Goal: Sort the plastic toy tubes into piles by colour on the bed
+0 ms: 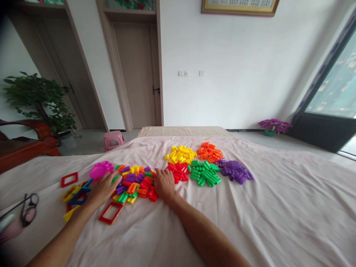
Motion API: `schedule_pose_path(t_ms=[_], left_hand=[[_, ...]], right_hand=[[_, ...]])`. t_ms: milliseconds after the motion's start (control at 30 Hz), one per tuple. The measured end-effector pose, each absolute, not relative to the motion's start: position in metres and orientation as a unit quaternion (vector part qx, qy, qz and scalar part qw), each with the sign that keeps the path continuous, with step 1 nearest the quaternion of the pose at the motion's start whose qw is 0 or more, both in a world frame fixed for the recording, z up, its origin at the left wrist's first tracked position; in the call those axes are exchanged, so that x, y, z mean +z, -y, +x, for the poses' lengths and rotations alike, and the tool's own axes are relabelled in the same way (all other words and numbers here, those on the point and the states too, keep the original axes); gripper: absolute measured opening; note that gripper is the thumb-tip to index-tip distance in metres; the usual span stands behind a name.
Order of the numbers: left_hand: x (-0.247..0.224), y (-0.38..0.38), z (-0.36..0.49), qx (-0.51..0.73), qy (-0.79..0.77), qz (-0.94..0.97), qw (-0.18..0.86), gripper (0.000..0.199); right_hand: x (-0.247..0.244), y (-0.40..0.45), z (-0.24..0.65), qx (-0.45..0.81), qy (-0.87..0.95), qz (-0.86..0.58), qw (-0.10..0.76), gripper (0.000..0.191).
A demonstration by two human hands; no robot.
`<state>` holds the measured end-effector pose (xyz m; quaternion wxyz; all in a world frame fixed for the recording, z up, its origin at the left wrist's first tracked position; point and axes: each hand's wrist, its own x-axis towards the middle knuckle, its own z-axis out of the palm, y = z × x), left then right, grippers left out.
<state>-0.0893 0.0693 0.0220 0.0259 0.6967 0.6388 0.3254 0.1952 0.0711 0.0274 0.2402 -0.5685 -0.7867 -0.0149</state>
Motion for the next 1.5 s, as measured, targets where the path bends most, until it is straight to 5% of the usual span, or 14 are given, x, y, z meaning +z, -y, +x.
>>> schedule_pose_path(t_ms=[300, 567, 833, 1200, 1500], left_hand=[[0.009, -0.058, -0.079, 0.481, -0.554, 0.639, 0.233, 0.057], [-0.005, -0.081, -0.1, 0.487, -0.598, 0.599, 0.214, 0.059], [-0.002, -0.133, -0.101, 0.442, -0.575, 0.643, 0.245, 0.059], [0.001, -0.104, -0.103, 0.451, -0.505, 0.658, 0.329, 0.056], [-0.018, -0.106, -0.116, 0.544, -0.551, 0.548, 0.318, 0.055]], right_hand=[[0.027, -0.068, 0.193, -0.016, 0.794, -0.556, 0.245, 0.038], [0.028, -0.062, 0.192, -0.053, 0.803, -0.548, 0.228, 0.029], [0.023, -0.064, 0.195, -0.028, 0.821, -0.487, 0.297, 0.041], [0.022, -0.067, 0.204, 0.124, 0.759, -0.441, 0.462, 0.031], [0.041, -0.097, 0.28, 0.034, 0.653, -0.512, 0.557, 0.029]])
